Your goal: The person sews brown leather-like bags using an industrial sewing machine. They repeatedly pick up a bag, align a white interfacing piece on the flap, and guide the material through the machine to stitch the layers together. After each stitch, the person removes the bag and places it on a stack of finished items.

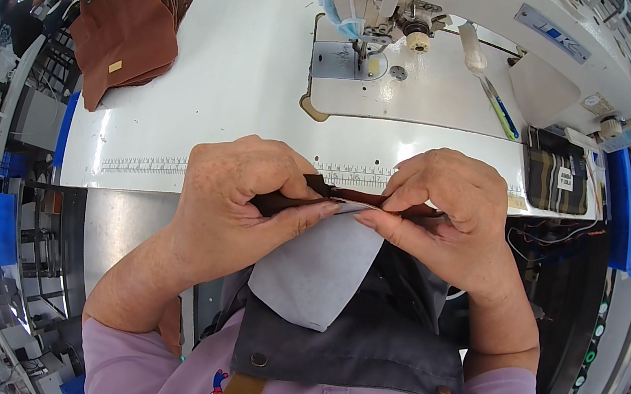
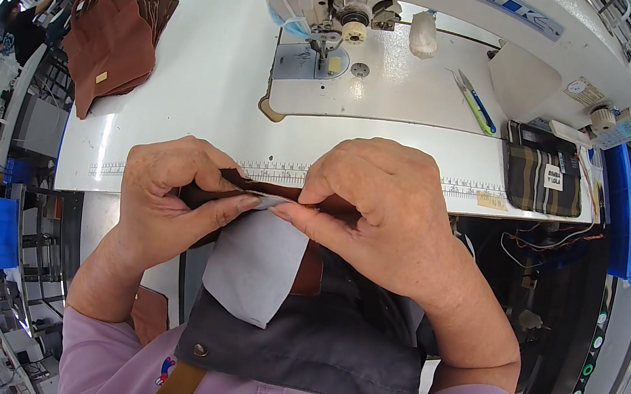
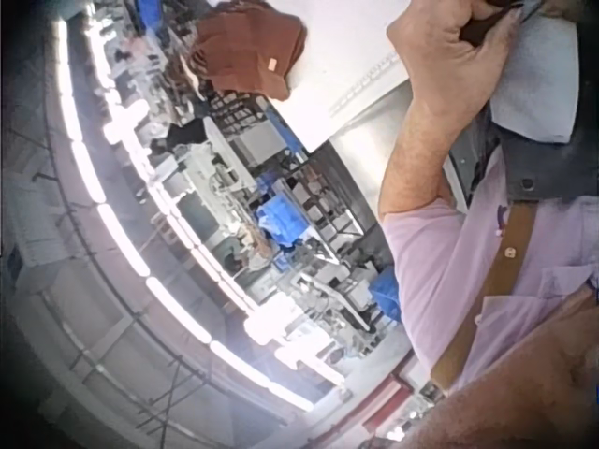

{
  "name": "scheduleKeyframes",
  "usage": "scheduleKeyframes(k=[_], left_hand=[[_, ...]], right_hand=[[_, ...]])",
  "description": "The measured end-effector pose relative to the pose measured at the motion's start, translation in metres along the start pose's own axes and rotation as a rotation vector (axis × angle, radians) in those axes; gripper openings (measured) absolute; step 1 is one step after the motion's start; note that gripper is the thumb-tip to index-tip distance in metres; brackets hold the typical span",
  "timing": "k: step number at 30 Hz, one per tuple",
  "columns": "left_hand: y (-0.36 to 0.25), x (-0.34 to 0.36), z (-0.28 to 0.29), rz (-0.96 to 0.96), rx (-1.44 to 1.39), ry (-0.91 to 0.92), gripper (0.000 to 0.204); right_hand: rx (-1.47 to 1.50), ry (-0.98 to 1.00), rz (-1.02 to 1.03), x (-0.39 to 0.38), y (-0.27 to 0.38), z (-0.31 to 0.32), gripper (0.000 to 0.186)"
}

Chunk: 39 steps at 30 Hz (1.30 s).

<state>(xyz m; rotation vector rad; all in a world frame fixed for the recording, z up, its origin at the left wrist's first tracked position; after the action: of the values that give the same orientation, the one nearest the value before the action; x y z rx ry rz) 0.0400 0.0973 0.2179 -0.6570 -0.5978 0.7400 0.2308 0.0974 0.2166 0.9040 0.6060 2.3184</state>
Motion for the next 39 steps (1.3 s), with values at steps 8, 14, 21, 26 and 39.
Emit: scheduleKeyframes(k=[8, 14, 21, 26, 39], left_hand=[[0.0, 0.003, -0.001, 0.013, -0.087, -0.007, 0.02], [0.002, 0.004, -0.002, 0.052, -0.196, 0.036, 0.022], [0.003, 0.006, -0.004, 0.042, -0.232, 0.028, 0.022], [0.005, 0.007, -0.004, 0.086, -0.26, 0.068, 0.02], [0.013, 0.015, -0.007, 0.067, -0.316, 0.122, 0.021]], right_hand=[[-0.009, 0.025, 0.031, 0.001, -0.001, -0.001, 0.03], [0.006, 0.003, 0.054, -0.001, 0.0, 0.001, 0.03], [0.031, -0.004, 0.046, -0.004, -0.003, 0.001, 0.03], [0.065, 0.015, -0.04, -0.003, -0.006, 0.002, 0.028], [0.238, 0.191, -0.152, 0.0, -0.019, -0.006, 0.011]])
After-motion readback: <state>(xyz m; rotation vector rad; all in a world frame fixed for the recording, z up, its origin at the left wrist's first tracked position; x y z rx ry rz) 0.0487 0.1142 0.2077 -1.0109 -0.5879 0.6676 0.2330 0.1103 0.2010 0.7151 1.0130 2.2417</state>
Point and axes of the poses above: each hand's wrist, its own x-axis towards the middle knuckle, its own z-axis out of the back of the hand, y = z × x, the point moved 6 cm from there along x, towards the middle knuckle, and after that the axes turned 12 degrees about y, right-handed, at the moved point
